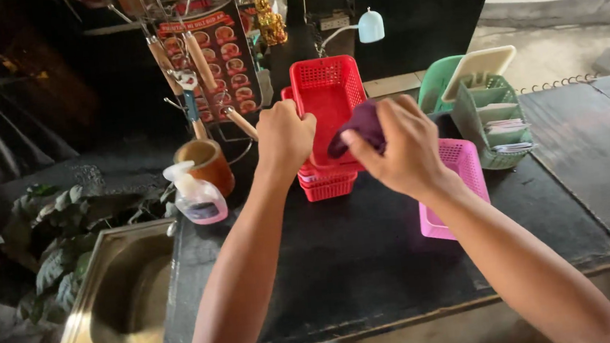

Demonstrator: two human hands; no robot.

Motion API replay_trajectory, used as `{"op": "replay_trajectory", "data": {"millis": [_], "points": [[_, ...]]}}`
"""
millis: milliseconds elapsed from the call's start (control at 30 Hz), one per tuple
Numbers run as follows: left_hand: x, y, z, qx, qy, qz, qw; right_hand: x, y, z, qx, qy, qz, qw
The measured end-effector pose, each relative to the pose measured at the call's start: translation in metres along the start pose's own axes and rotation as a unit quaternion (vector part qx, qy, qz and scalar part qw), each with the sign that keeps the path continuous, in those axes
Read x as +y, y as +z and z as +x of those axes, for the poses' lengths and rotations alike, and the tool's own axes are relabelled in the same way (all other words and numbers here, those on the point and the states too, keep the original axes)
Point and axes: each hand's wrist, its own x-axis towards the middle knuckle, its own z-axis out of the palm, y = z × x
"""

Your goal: Wiping down and organizing plastic storage baskets at a bar counter.

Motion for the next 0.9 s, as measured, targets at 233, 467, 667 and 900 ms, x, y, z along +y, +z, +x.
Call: {"op": "replay_trajectory", "data": {"millis": [233,467,667,900], "points": [[-0.023,0.002,0.032,0.017,0.017,-0.006,1.000,0.008,-0.018,-0.013,0.071,0.121,0.016,0.990],[-0.044,0.015,0.032,-0.097,-0.044,0.084,0.991,0.005,-0.055,-0.043,0.098,0.217,0.138,0.961],[0.012,0.021,-0.009,0.016,0.058,0.173,0.983,0.045,-0.083,-0.089,0.152,0.294,0.216,0.919],[0.114,0.088,-0.103,-0.191,0.382,0.090,0.900,0.096,-0.103,-0.132,0.203,0.372,0.195,0.885]]}}
